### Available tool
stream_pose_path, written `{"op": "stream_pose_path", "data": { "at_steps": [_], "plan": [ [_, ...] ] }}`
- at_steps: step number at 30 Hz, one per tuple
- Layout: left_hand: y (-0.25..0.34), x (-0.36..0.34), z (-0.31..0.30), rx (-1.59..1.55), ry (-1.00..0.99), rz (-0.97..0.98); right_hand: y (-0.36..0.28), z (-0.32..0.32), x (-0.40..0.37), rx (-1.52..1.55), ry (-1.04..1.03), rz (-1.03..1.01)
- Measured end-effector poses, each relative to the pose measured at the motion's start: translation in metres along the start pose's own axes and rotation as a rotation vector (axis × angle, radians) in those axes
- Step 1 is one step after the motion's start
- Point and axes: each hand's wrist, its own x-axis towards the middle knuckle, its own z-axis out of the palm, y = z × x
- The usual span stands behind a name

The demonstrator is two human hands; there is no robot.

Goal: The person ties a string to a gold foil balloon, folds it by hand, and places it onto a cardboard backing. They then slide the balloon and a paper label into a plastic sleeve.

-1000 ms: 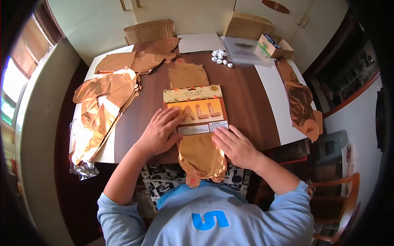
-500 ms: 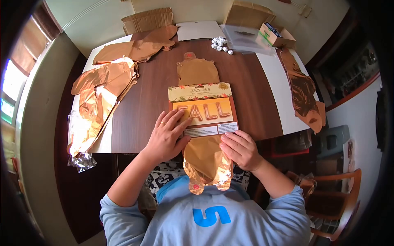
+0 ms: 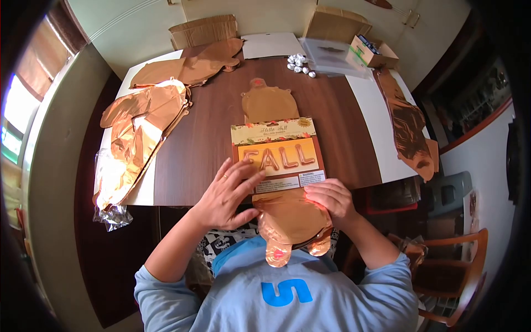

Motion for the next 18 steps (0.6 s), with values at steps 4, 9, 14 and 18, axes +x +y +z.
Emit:
{"op": "stream_pose_path", "data": {
  "at_steps": [4, 9, 14, 18],
  "plan": [
    [0.002, 0.000, -0.005, 0.054, -0.047, 0.076, 0.000, -0.006, 0.004, 0.114, -0.010, 0.127],
    [0.014, 0.008, 0.011, 0.090, 0.198, -0.016, 0.008, -0.008, 0.023, 0.214, -0.131, 0.436],
    [0.010, 0.011, 0.031, 0.027, 0.406, -0.164, 0.018, -0.003, 0.054, 0.103, -0.136, 0.660],
    [0.020, 0.012, 0.030, -0.252, 0.446, -0.447, 0.018, 0.008, 0.057, -0.208, -0.015, 0.371]
  ]
}}
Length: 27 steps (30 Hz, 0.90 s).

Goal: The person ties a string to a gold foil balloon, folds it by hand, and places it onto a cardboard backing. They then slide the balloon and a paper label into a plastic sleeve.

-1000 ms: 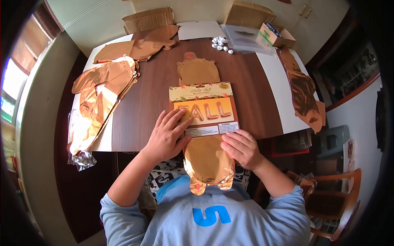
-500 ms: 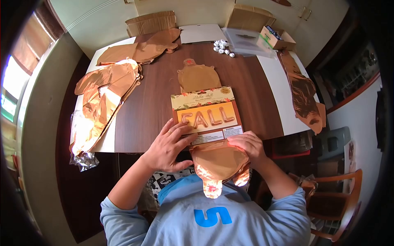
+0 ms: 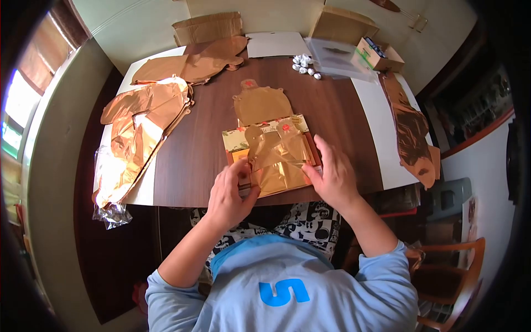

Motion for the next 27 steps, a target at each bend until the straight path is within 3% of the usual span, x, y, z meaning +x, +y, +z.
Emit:
{"op": "stream_pose_path", "data": {
  "at_steps": [2, 6, 15, 18, 22, 23, 27],
  "plan": [
    [0.000, 0.000, -0.002, 0.011, 0.004, 0.033, -0.003, -0.003, -0.003, -0.041, 0.073, -0.224],
    [-0.002, 0.004, -0.001, 0.141, 0.060, 0.220, -0.003, 0.001, -0.017, -0.078, -0.120, -0.393],
    [0.002, 0.002, -0.003, 0.361, -0.044, 0.265, -0.005, 0.009, -0.009, -0.131, -0.217, -0.263],
    [0.011, 0.001, 0.003, 0.562, -0.018, 0.446, -0.005, 0.012, -0.007, -0.127, -0.199, -0.253],
    [0.029, 0.010, 0.012, 0.356, -0.306, 0.530, -0.006, 0.016, -0.005, -0.094, -0.173, -0.228],
    [0.023, 0.010, 0.016, 0.435, -0.388, 0.465, -0.006, 0.016, -0.005, -0.083, -0.173, -0.209],
    [0.018, 0.010, 0.017, 0.482, -0.445, 0.464, 0.001, 0.014, 0.004, -0.090, -0.188, -0.120]
  ]
}}
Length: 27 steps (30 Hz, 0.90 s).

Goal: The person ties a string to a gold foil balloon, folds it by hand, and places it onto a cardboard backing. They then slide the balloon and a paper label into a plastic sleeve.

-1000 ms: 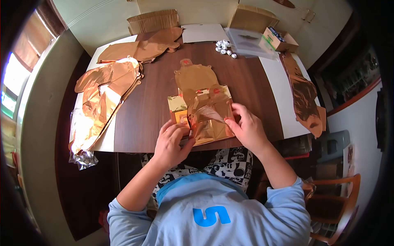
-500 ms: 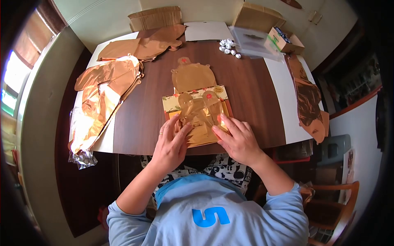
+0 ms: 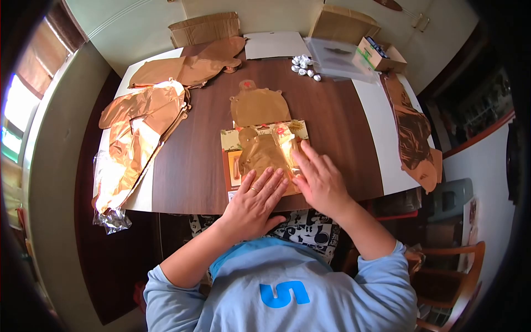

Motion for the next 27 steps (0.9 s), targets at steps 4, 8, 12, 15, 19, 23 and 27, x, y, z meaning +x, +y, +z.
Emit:
{"op": "stream_pose_path", "data": {
  "at_steps": [4, 8, 12, 15, 19, 23, 27],
  "plan": [
    [0.003, 0.001, 0.001, 0.043, -0.028, -0.019, 0.032, -0.005, 0.030, 0.088, 0.013, 0.090],
    [0.005, 0.001, 0.000, 0.073, -0.043, -0.021, 0.067, -0.005, 0.077, 0.272, -0.151, 0.316],
    [0.003, 0.001, 0.002, 0.067, -0.046, -0.021, 0.086, -0.006, 0.116, 0.281, -0.385, 0.356],
    [0.002, 0.000, 0.002, 0.054, -0.034, -0.010, 0.091, -0.006, 0.126, 0.405, -0.466, 0.369],
    [0.002, 0.001, -0.001, 0.047, -0.038, -0.013, 0.112, 0.001, 0.135, 0.566, -0.237, 0.287],
    [0.002, 0.000, -0.001, 0.032, -0.048, -0.014, 0.118, -0.052, 0.153, 0.848, 0.234, 0.154],
    [0.003, -0.002, -0.002, 0.023, 0.042, -0.007, 0.124, -0.107, 0.142, 1.066, 0.191, 0.266]
  ]
}}
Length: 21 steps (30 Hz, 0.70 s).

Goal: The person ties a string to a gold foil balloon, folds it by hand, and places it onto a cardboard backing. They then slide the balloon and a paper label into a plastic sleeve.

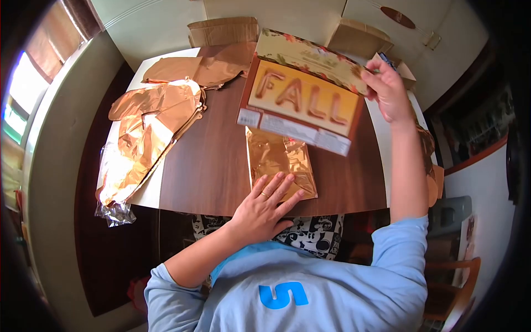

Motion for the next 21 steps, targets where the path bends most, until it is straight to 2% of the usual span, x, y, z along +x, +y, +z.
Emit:
{"op": "stream_pose_path", "data": {
  "at_steps": [3, 4, 5, 6, 7, 8, 11, 13, 14, 16, 19, 21],
  "plan": [
    [0.003, -0.015, 0.013, -0.026, 0.209, 0.127, -0.002, 0.005, -0.029, -0.012, -0.130, 0.198],
    [0.007, -0.023, 0.003, 0.071, 0.382, 0.347, -0.002, 0.018, -0.042, -0.119, -0.195, 0.319],
    [0.010, -0.022, 0.000, -0.001, 0.494, 0.550, 0.006, 0.032, -0.054, -0.208, -0.281, 0.371],
    [0.022, -0.032, -0.006, -0.084, 0.396, 0.599, 0.029, 0.038, -0.063, -0.225, -0.364, 0.401],
    [0.031, -0.035, -0.013, -0.016, 0.392, 0.613, 0.039, 0.049, -0.070, -0.282, -0.385, 0.471],
    [0.037, -0.035, -0.017, 0.054, 0.387, 0.625, 0.063, 0.051, -0.075, -0.332, -0.409, 0.442],
    [0.038, -0.013, -0.024, -0.093, 0.287, 0.177, 0.065, 0.066, -0.074, -0.638, -0.396, 0.346],
    [0.021, 0.002, -0.024, -0.044, 0.204, 0.016, 0.057, 0.071, -0.066, -0.872, -0.425, 0.271],
    [0.012, 0.008, -0.021, -0.022, 0.163, -0.064, 0.057, 0.073, -0.063, -0.888, -0.396, 0.254],
    [-0.010, 0.008, -0.009, -0.082, 0.110, -0.038, 0.056, 0.078, -0.056, -0.924, -0.334, 0.217],
    [-0.029, 0.010, -0.008, -0.162, 0.077, 0.002, 0.080, 0.088, -0.026, -0.847, -0.183, 0.274],
    [-0.038, 0.013, -0.012, -0.191, 0.065, 0.020, 0.094, 0.095, 0.003, -0.646, -0.201, 0.529]
  ]
}}
